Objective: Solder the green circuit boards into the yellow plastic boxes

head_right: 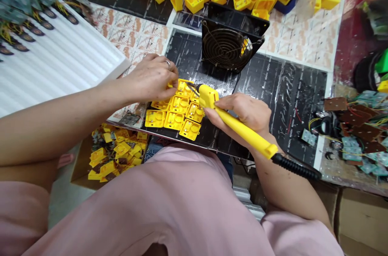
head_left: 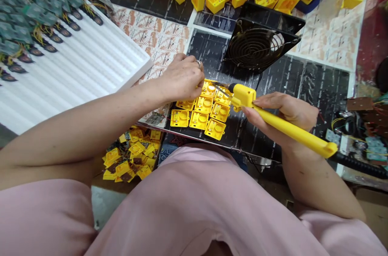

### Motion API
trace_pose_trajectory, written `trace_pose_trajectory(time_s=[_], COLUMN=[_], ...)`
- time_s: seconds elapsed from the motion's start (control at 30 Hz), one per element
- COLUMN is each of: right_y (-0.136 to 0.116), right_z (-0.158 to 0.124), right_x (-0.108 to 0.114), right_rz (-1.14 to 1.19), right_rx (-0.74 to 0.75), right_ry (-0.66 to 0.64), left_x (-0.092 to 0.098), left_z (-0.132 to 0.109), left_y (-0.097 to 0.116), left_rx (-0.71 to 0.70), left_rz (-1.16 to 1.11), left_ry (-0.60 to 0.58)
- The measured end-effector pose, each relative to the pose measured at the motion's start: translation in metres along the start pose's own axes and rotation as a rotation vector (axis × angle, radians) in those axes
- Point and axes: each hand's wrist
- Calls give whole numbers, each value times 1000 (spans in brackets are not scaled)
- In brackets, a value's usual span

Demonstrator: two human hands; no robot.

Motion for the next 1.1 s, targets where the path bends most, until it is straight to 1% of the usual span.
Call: trace_pose_trajectory(time_s=[0.1, 0.2, 0.47, 0.63, 0.77, 0.9, 1.1], right_y=[-5, -7, -1, -7, -9, -9, -9], right_z=[0, -2, -7, -4, -4, -6, -9], right_x=[3, 2, -4, 1, 2, -2, -8], right_rz=[-52, -62, -5, 35, 13, -29, -19], right_rx=[-57, -105, -87, -149, -140, -141, -141], right_ry=[-37, -53, 5, -50, -71, -62, -28], left_x=[1, 1, -1, -1, -3, -8, -12], left_z=[0, 0, 1, -1, -9, -20, -27], left_y=[1, 0, 0, -2, -11, -17, -10], left_rx=[11, 5, 15, 14, -12, -3, 8], left_rz=[3, 9, -6, -27, -83, -118, -48], left_ry=[-16, -5, -21, -25, -28, 8, 95])
Point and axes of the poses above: each hand's wrist, its own z-axis towards the middle knuckle, its own x-axis out of the back of the hand, y = z × x, and after that the axes turned 11 degrees about -y, right-handed
